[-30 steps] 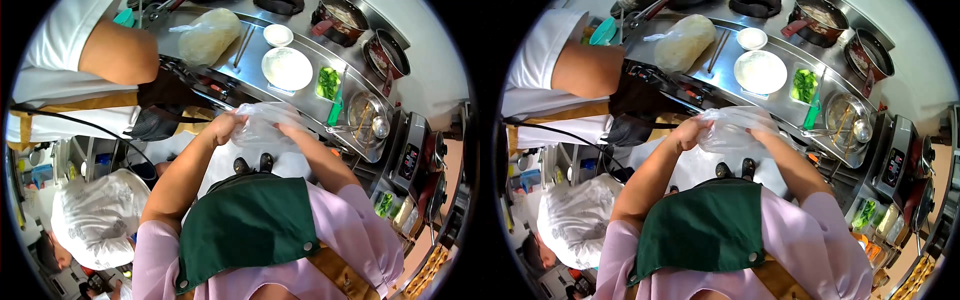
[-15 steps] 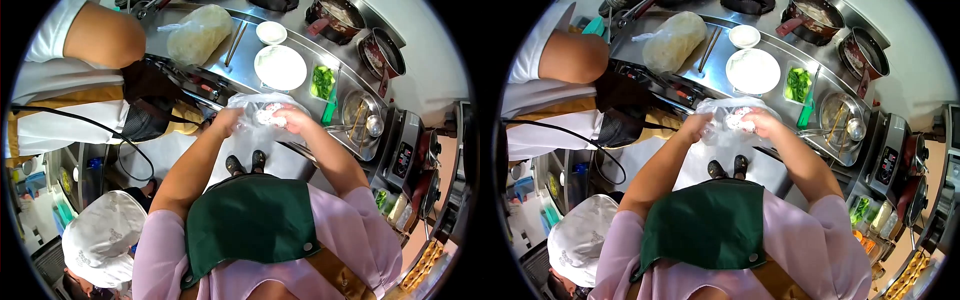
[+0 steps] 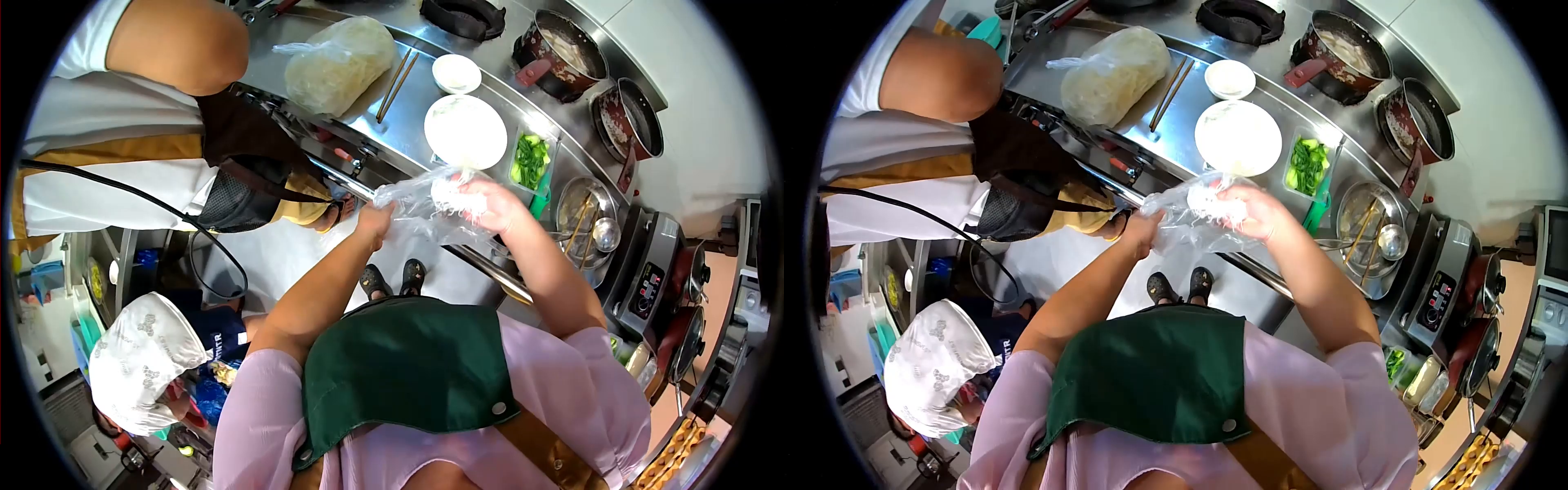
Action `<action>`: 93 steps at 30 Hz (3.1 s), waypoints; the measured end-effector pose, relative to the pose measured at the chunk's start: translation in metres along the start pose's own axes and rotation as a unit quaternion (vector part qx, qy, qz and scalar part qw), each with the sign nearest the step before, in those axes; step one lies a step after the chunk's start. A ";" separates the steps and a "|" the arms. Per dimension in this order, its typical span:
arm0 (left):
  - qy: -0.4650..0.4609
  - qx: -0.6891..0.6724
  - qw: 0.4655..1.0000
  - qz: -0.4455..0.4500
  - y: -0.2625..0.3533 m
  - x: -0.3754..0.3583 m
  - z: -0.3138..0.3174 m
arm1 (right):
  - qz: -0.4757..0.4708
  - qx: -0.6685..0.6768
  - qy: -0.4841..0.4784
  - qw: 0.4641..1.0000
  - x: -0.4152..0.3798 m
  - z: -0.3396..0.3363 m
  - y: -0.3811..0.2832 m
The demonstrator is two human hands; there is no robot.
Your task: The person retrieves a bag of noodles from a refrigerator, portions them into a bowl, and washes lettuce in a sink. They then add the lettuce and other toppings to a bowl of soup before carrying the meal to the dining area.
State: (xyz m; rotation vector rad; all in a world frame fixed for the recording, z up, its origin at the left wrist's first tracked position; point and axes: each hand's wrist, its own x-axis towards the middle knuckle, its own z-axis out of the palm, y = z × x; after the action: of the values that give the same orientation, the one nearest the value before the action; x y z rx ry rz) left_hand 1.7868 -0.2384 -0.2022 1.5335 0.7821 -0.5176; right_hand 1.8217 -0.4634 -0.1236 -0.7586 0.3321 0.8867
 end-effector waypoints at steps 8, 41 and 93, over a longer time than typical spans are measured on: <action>-0.023 0.076 0.997 0.001 -0.007 -0.010 -0.007 | -0.205 -0.271 0.144 0.929 0.065 -0.017 -0.100; 0.035 -0.238 0.970 -0.034 -0.065 -0.073 -0.093 | -0.374 -0.601 0.163 0.687 -0.003 -0.035 0.035; 0.667 -0.388 0.466 -0.433 -0.610 -0.440 0.041 | -0.357 -0.631 -0.408 0.555 0.216 0.600 0.828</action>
State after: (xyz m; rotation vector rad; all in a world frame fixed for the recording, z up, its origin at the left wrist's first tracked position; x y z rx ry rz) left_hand 1.0503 -0.3599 -0.3021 0.2016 2.6218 0.5596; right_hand 1.2684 0.4201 -0.2022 -1.4915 -1.5841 0.4517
